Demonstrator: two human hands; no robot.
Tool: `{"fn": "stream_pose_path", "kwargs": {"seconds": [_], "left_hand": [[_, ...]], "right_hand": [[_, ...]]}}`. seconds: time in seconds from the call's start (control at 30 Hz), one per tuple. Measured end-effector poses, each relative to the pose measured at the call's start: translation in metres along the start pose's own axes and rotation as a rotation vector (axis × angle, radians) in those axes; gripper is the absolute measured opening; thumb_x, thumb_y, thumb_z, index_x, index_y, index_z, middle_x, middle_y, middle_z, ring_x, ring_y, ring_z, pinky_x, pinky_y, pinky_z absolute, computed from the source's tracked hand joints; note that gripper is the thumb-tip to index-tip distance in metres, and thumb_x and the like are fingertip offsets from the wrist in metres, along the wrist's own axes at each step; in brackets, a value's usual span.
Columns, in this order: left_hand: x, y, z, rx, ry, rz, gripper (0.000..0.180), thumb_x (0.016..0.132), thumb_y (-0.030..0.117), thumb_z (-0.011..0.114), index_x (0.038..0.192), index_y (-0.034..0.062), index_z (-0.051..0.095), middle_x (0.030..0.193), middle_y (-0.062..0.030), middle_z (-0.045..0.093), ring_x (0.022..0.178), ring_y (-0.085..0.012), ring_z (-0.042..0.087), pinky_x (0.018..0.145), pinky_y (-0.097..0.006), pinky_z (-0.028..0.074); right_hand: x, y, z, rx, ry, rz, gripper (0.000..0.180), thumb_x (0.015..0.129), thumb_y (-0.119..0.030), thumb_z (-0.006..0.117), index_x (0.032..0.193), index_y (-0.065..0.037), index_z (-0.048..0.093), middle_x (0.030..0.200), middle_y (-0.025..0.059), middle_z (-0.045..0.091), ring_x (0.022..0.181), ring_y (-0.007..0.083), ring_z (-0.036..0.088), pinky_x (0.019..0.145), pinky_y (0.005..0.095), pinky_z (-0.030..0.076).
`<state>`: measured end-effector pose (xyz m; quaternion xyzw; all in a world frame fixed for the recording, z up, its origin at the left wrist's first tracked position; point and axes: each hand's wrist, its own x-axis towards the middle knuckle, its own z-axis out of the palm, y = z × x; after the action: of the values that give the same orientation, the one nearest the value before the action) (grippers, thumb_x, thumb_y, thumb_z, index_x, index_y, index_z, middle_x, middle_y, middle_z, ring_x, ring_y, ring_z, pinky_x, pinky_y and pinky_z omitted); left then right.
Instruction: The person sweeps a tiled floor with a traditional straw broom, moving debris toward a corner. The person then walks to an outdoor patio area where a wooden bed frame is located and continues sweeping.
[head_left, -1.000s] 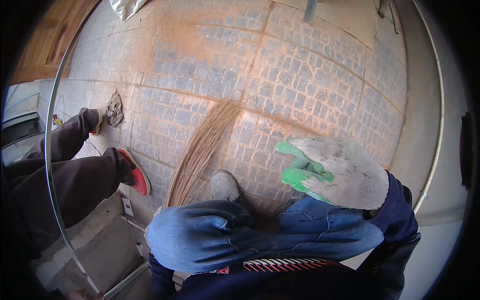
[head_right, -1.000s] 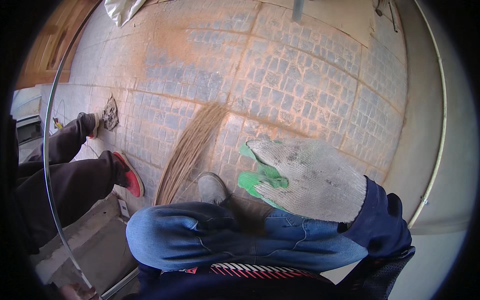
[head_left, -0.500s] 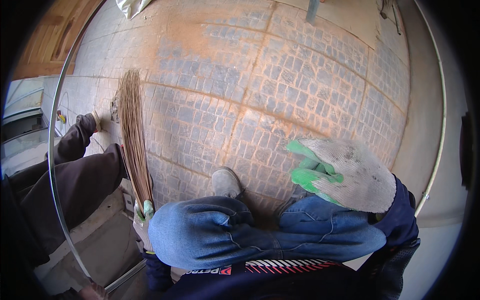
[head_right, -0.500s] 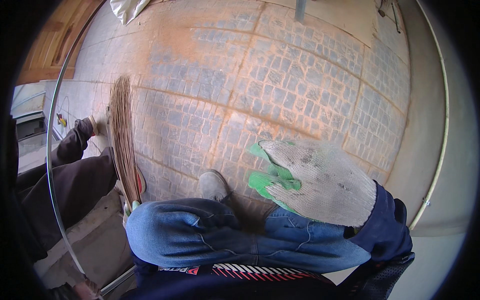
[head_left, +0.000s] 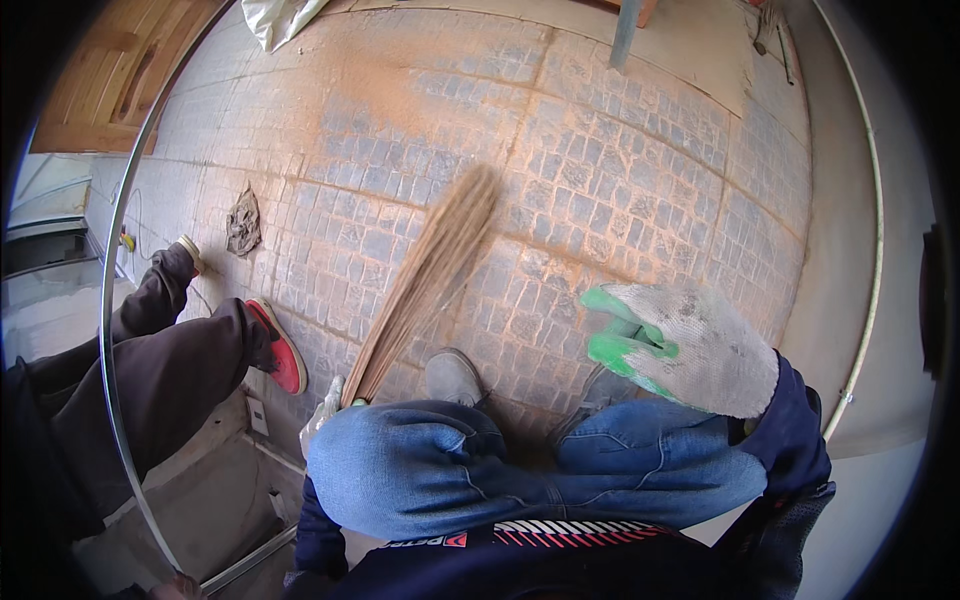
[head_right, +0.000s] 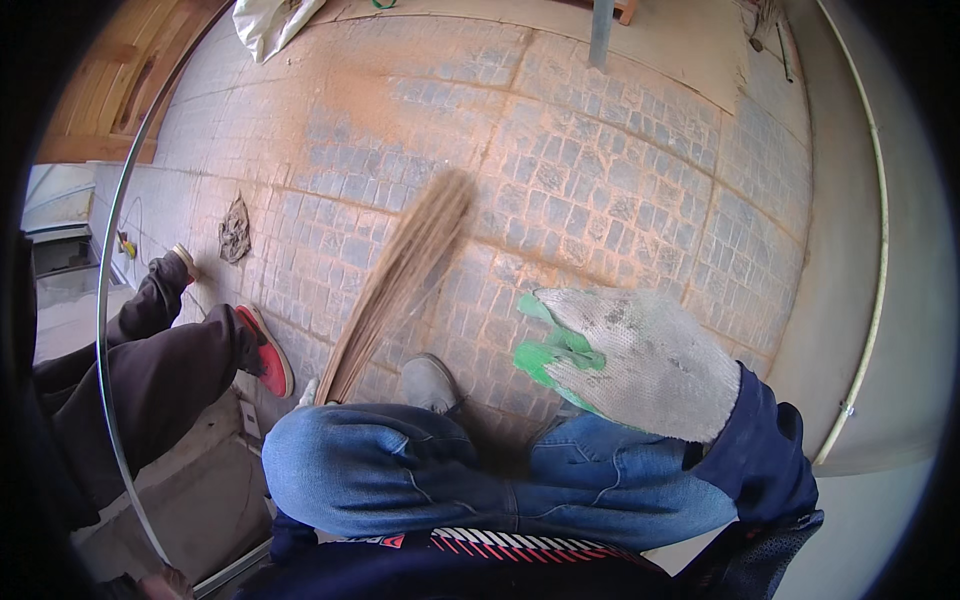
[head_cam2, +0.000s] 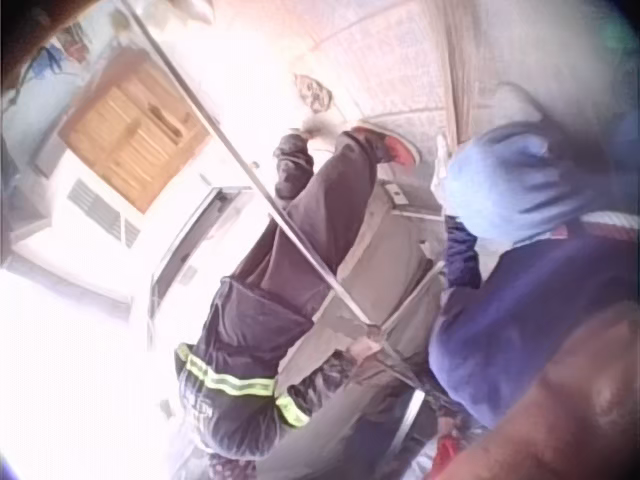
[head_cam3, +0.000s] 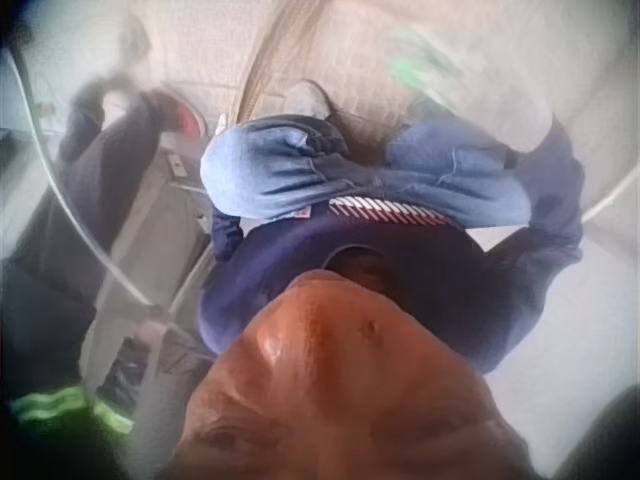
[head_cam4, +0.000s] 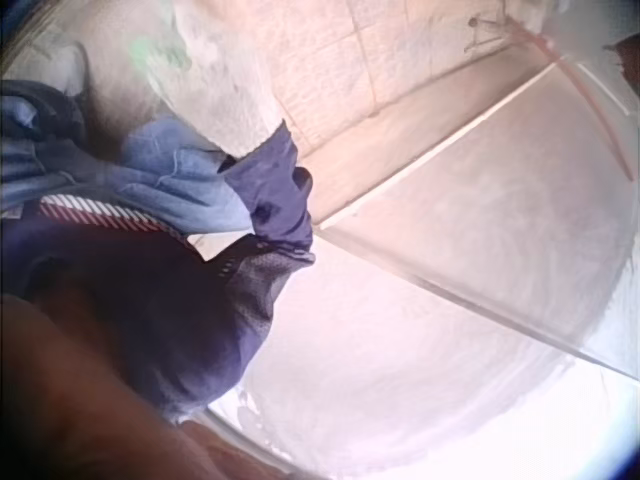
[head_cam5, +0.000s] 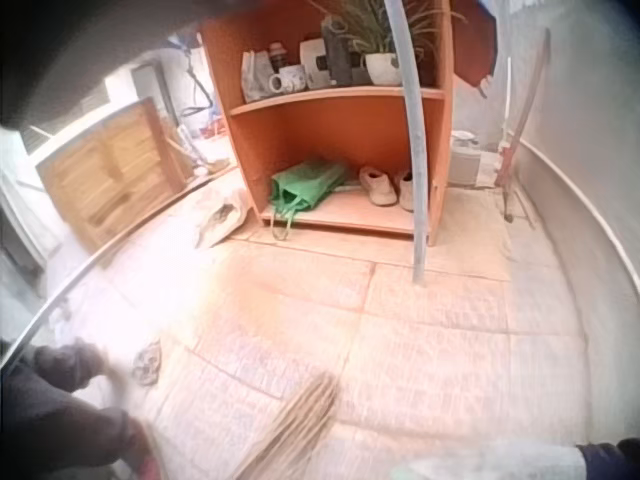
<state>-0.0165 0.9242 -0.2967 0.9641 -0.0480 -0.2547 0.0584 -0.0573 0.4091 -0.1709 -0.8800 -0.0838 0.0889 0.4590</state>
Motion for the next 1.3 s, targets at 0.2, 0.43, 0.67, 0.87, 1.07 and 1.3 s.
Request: {"fn": "stream_pose_path", "kwargs": {"seconds": [0.2, 0.43, 0.67, 0.87, 1.07, 1.3], "left_hand": [[0.083, -0.01, -0.006, -0.313, 0.367, -0.242, 0.05, 0.102, 0.046, 0.06, 0.138, 0.0121, 0.063, 0.077, -0.0144, 0.072, 0.07, -0.0316, 0.072, 0.066, -0.042, 0.056], [0.069, 0.003, 0.023, -0.128, 0.479, 0.095, 0.056, 0.101, 0.046, 0.062, 0.146, 0.013, 0.057, 0.079, -0.0139, 0.07, 0.066, -0.0273, 0.07, 0.063, -0.041, 0.055], [0.193, -0.031, 0.003, 0.104, 0.311, -0.171, 0.062, 0.102, 0.06, 0.047, 0.131, 0.0088, 0.064, 0.094, -0.025, 0.073, 0.089, -0.0448, 0.071, 0.078, -0.058, 0.054], [0.238, 0.011, -0.061, -1.004, 0.402, -0.262, 0.04, 0.1, 0.052, 0.064, 0.099, 0.0129, 0.058, 0.062, 0.0005, 0.054, 0.045, -0.0117, 0.052, 0.04, -0.029, 0.042], [0.159, 0.097, -0.004, -0.948, 0.271, -0.012, 0.074, 0.102, 0.031, 0.064, 0.164, 0.0168, 0.026, 0.078, -0.0063, 0.061, 0.059, -0.0123, 0.059, 0.052, -0.029, 0.049], [0.12, 0.154, 0.066, -0.163, 0.157, 0.486, 0.062, 0.101, 0.03, 0.061, 0.159, 0.0225, 0.041, 0.106, -0.0289, 0.068, 0.089, -0.0465, 0.069, 0.078, -0.054, 0.055]], "right_hand": [[0.006, -0.006, -0.007, 0.034, -0.132, 0.067, 0.051, 0.095, -0.015, 0.075, 0.144, -0.008, 0.06, 0.093, 0.0052, 0.074, 0.075, 0.014, 0.068, 0.071, 0.0274, 0.056], [0.001, 0.003, -0.003, -0.25, -0.037, -0.159, 0.039, 0.089, -0.012, 0.075, 0.128, -0.012, 0.07, 0.115, 0.0092, 0.071, 0.09, 0.0225, 0.071, 0.076, 0.0327, 0.059], [0.011, 0.015, -0.002, -0.296, -0.097, -0.323, 0.048, 0.098, -0.016, 0.072, 0.144, -0.006, 0.06, 0.109, 0.0051, 0.075, 0.091, 0.0154, 0.069, 0.085, 0.027, 0.056], [-0.008, 0.009, -0.007, -0.134, -0.119, -0.114, 0.038, 0.096, -0.013, 0.07, 0.134, -0.008, 0.066, 0.128, 0.0122, 0.07, 0.107, 0.0241, 0.07, 0.089, 0.0326, 0.058], [0.0, -0.005, -0.012, 0.451, -0.244, 0.43, 0.04, 0.103, -0.009, 0.06, 0.141, 0.0, 0.057, 0.142, 0.0128, 0.061, 0.123, 0.0218, 0.064, 0.101, 0.0301, 0.055], [0.017, -0.015, -0.011, 0.525, -0.254, 0.529, 0.039, 0.104, -0.006, 0.057, 0.141, 0.006, 0.054, 0.142, 0.0142, 0.059, 0.126, 0.023, 0.062, 0.103, 0.0294, 0.055]]}}
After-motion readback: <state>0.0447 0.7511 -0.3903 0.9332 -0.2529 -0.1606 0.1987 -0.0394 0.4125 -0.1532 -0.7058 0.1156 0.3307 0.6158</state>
